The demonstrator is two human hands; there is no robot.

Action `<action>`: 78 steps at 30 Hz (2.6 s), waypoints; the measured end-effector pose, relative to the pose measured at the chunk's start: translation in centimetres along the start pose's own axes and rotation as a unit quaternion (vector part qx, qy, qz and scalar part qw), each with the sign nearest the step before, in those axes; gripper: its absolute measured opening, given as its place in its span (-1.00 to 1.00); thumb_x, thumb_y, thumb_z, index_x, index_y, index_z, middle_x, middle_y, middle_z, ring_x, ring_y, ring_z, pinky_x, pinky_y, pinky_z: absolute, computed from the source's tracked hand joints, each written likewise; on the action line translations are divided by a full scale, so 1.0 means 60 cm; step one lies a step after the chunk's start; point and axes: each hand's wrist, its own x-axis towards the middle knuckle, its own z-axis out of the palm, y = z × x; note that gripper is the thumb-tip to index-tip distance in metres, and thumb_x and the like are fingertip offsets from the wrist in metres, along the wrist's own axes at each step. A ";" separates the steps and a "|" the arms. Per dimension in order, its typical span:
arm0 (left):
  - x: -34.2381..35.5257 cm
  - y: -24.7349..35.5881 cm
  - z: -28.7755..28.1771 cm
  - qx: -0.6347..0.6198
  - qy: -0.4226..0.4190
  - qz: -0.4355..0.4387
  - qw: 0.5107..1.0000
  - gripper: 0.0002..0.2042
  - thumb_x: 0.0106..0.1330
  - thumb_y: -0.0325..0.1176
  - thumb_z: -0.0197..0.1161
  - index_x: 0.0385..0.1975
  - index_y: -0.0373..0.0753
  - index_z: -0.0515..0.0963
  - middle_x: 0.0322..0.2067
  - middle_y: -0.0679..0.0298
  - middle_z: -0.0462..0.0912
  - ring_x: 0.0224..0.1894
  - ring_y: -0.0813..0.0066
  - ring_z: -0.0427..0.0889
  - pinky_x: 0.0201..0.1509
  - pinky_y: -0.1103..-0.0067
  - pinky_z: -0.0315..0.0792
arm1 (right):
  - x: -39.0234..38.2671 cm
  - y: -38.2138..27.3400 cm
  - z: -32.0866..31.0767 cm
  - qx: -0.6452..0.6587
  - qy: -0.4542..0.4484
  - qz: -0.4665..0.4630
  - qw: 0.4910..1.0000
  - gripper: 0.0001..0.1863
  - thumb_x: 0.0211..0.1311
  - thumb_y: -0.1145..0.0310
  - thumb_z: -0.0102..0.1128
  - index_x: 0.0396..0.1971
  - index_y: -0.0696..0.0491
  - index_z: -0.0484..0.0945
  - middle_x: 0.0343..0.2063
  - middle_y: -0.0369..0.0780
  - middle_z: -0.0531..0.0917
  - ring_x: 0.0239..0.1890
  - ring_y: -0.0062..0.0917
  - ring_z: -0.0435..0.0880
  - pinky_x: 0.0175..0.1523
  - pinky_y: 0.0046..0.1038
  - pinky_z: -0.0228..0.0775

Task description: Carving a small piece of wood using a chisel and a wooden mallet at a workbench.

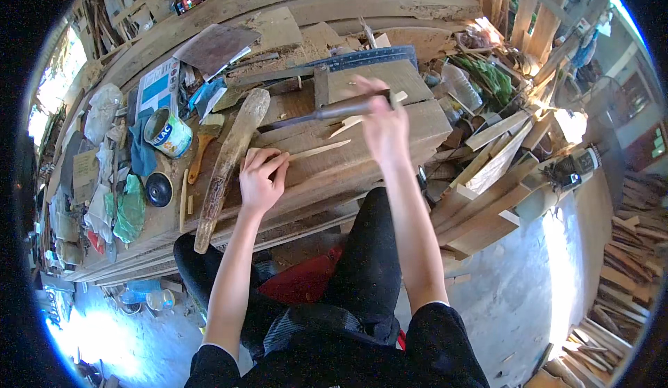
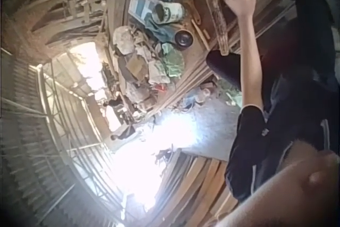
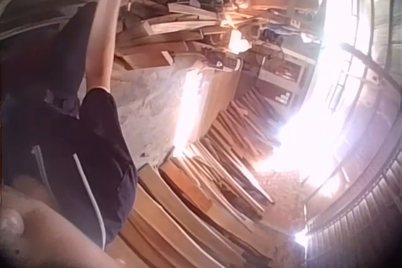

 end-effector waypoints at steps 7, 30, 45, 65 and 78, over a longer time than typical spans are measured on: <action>-0.001 -0.002 -0.004 0.022 -0.013 0.007 1.000 -0.94 0.06 -0.39 0.29 -0.46 -0.13 0.63 -0.37 0.38 0.58 -0.26 0.32 0.50 -0.23 0.41 0.38 | 0.031 0.062 0.131 -0.178 -0.047 0.048 0.982 -0.87 0.25 0.49 0.12 -0.50 0.15 0.45 -0.62 -0.21 0.56 -0.56 -0.50 0.59 -0.33 -0.49 0.48; 0.021 0.014 0.006 0.002 -0.081 0.012 0.997 -0.95 0.10 -0.33 0.30 -0.49 -0.11 0.66 -0.40 0.41 0.58 -0.20 0.38 0.44 -0.11 0.43 0.34 | 0.046 -0.075 0.167 -0.062 -0.218 -0.033 0.973 -0.67 0.30 0.16 0.08 -0.30 0.18 0.38 -0.63 -0.32 0.35 -0.69 -0.69 0.27 -0.61 -0.66 0.04; 0.021 -0.016 0.049 -0.014 -0.044 -0.066 0.997 -0.89 0.01 -0.39 0.37 -0.43 -0.09 0.70 -0.35 0.38 0.57 -0.21 0.31 0.42 -0.07 0.46 0.37 | 0.046 -0.088 0.139 -0.160 -0.065 -0.093 0.981 -0.84 0.15 0.51 0.22 -0.56 0.13 0.44 -0.78 -0.40 0.29 -0.78 -0.76 0.18 -0.68 -0.66 -0.11; 0.026 -0.013 0.043 -0.021 -0.044 -0.067 0.997 -0.91 0.02 -0.32 0.35 -0.46 -0.02 0.71 -0.35 0.43 0.57 -0.18 0.34 0.43 -0.07 0.41 0.30 | 0.046 -0.061 0.134 -0.246 -0.060 -0.085 0.964 -0.77 0.15 0.40 0.28 -0.62 0.09 0.45 -0.75 -0.47 0.38 -0.71 -0.84 0.25 -0.63 -0.69 0.00; 0.021 -0.016 0.048 -0.014 -0.031 -0.076 0.997 -0.93 0.01 -0.31 0.36 -0.49 -0.03 0.70 -0.35 0.43 0.57 -0.15 0.34 0.43 -0.08 0.38 0.29 | 0.058 -0.046 0.139 -0.235 -0.043 -0.084 0.967 -0.81 0.13 0.43 0.29 -0.60 0.11 0.48 -0.76 -0.47 0.39 -0.73 -0.84 0.27 -0.64 -0.68 0.00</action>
